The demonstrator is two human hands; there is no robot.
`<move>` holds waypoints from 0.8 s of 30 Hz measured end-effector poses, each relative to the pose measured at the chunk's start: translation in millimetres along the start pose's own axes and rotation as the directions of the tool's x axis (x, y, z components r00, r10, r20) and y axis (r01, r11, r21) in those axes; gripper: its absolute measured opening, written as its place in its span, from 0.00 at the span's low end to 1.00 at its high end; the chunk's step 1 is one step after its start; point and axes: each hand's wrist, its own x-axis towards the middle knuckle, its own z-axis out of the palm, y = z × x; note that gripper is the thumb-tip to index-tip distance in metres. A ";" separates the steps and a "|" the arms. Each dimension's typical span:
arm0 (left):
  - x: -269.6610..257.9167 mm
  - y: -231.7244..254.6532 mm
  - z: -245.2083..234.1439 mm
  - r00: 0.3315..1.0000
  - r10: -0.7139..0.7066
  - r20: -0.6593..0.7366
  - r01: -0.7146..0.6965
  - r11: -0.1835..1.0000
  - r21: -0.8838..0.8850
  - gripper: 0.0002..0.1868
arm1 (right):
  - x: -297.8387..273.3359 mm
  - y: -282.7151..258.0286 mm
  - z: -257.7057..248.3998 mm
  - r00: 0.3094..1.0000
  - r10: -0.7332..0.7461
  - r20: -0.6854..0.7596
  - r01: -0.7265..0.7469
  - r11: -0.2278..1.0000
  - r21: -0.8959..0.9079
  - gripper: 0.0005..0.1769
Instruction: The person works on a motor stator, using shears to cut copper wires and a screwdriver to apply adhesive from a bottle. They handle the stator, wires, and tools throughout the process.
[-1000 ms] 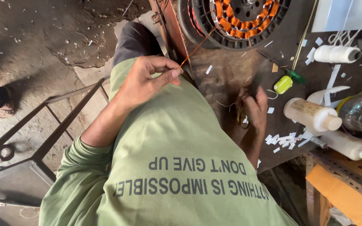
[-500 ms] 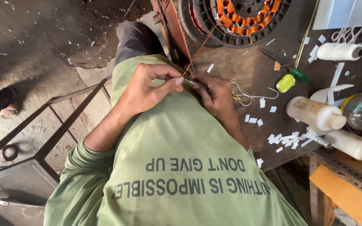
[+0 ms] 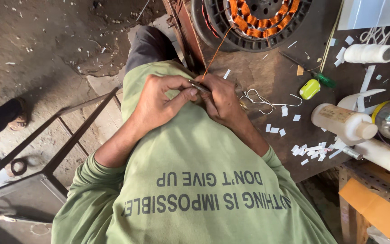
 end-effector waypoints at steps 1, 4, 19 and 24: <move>-0.2 0.3 0.3 1.000 -0.003 0.001 0.003 1.000 -0.007 0.03 | 0.7 0.9 1.8 1.000 0.010 -0.003 -0.010 1.000 -0.013 0.09; -0.3 0.4 2.2 1.000 -0.018 -0.014 0.019 0.999 0.026 0.03 | 1.3 5.1 6.1 0.998 0.058 -0.005 -0.058 0.998 0.034 0.07; 124.2 -36.6 -86.2 0.993 -0.102 -0.063 0.106 0.992 0.072 0.06 | -32.1 40.3 -31.2 0.874 0.453 0.178 -0.443 0.892 -0.095 0.14; 313.4 -85.2 -59.3 0.997 0.030 0.074 -0.026 0.998 -0.059 0.06 | -44.4 56.0 -34.9 0.730 0.674 0.110 -0.664 0.738 -0.120 0.18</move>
